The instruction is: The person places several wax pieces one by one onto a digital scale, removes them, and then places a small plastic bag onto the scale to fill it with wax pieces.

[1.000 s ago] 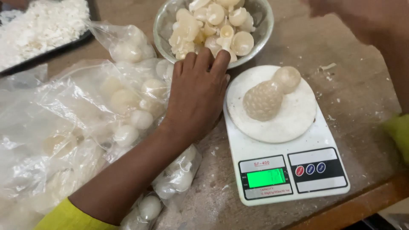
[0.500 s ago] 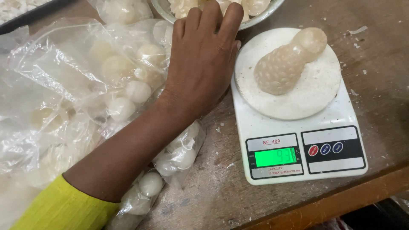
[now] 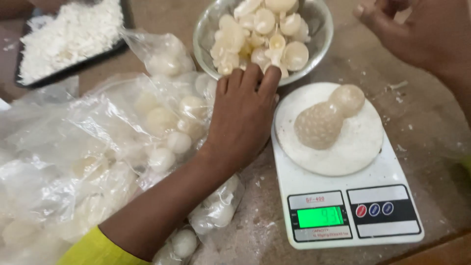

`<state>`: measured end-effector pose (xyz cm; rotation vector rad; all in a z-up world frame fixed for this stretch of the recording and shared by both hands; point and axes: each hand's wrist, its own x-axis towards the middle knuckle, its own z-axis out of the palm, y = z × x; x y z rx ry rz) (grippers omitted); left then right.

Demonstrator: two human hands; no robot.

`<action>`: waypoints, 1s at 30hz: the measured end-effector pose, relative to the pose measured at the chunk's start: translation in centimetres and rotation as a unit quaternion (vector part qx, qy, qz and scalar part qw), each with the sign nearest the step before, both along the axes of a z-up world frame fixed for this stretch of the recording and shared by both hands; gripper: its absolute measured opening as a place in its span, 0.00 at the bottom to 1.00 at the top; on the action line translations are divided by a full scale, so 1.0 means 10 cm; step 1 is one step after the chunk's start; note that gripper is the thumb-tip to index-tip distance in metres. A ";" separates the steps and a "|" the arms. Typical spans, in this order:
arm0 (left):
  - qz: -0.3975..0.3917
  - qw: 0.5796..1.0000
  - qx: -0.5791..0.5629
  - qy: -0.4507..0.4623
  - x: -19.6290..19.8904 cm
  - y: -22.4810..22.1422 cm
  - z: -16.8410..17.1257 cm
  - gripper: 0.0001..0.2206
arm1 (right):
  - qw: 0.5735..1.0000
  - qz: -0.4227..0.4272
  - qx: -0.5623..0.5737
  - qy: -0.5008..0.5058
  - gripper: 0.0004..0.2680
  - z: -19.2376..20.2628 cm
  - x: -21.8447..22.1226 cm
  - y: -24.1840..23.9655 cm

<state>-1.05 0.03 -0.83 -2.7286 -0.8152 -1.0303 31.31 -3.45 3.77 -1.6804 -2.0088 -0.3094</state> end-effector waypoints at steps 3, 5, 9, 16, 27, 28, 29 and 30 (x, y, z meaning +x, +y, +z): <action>-0.014 0.999 -0.026 -0.014 -0.02 -0.03 0.05 0.12 | 0.998 -0.001 0.054 -0.018 0.07 -0.14 -0.11 0.19; -0.014 0.999 -0.024 -0.020 -0.04 -0.03 0.04 0.13 | 0.996 0.028 0.080 -0.019 0.07 -0.14 -0.24 0.16; -0.042 0.996 -0.051 -0.053 -0.05 -0.03 0.06 0.15 | 0.990 0.084 0.111 -0.014 0.07 -0.25 -0.33 0.15; -0.053 0.995 -0.060 -0.065 -0.03 -0.01 0.05 0.11 | 0.992 0.116 0.042 -0.037 0.09 -0.23 -0.61 0.28; -0.054 0.997 -0.043 -0.047 -0.04 -0.03 0.02 0.12 | 0.989 0.123 -0.068 -0.047 0.17 -0.27 -0.73 0.42; -0.056 0.996 -0.050 -0.045 -0.05 -0.03 0.02 0.12 | 0.989 0.122 -0.076 -0.044 0.17 -0.22 -0.69 0.38; -0.055 0.996 -0.045 -0.045 -0.04 -0.03 0.02 0.12 | 0.990 0.124 -0.073 -0.004 0.17 -0.17 -0.63 0.35; -0.054 0.997 -0.040 -0.046 -0.04 -0.02 0.02 0.12 | 0.989 0.125 -0.071 0.036 0.17 -0.12 -0.58 0.31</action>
